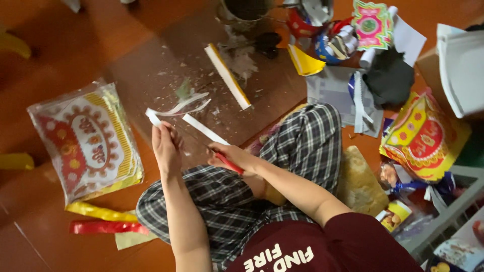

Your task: Cutting thin strips of material and preparing ribbons for decorations

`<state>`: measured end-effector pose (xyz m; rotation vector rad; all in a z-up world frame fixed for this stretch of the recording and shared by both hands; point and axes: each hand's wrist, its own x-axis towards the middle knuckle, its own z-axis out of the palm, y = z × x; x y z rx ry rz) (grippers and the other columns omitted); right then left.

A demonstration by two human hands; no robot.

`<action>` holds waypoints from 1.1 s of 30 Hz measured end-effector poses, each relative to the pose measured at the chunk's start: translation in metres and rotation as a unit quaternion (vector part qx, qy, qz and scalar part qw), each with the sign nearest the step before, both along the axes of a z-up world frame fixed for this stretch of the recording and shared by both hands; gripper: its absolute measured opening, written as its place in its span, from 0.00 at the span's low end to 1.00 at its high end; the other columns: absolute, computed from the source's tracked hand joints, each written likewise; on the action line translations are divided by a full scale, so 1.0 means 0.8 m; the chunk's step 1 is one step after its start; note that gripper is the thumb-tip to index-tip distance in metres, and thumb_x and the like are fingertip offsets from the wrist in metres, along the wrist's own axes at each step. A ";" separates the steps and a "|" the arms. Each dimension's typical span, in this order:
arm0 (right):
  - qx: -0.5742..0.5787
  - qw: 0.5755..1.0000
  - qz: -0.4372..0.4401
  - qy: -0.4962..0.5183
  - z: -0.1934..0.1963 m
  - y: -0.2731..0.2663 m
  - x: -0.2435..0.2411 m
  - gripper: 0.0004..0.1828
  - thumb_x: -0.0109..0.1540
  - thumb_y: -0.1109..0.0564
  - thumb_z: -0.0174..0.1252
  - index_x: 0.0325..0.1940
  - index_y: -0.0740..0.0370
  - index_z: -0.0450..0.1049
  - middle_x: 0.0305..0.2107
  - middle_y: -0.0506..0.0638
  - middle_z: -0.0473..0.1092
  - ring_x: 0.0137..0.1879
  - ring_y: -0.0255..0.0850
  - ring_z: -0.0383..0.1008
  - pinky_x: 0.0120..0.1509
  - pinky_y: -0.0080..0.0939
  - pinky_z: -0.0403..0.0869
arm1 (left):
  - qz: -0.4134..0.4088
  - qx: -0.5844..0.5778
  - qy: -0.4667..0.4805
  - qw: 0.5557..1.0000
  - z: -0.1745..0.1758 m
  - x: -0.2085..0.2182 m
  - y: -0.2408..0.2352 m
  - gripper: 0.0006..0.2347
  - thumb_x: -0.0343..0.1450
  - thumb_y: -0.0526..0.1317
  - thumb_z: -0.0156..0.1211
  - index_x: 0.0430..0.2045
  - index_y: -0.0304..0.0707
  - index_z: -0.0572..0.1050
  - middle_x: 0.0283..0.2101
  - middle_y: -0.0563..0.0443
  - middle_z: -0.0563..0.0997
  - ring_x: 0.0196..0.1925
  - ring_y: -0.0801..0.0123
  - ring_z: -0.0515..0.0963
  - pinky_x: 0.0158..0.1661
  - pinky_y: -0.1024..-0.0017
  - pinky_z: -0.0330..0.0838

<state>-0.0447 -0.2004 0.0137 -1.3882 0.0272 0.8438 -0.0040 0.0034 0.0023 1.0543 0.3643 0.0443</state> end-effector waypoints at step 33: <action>-0.221 0.946 0.140 -0.189 -0.004 0.001 -0.013 0.20 0.57 0.48 0.71 0.50 0.48 0.73 0.31 0.57 0.77 0.43 0.52 0.80 0.51 0.50 0.74 | 0.157 -0.088 0.042 0.983 0.020 0.003 -0.016 0.12 0.82 0.49 0.35 0.40 0.44 0.64 0.28 0.59 0.60 0.26 0.76 0.66 0.29 0.79 0.65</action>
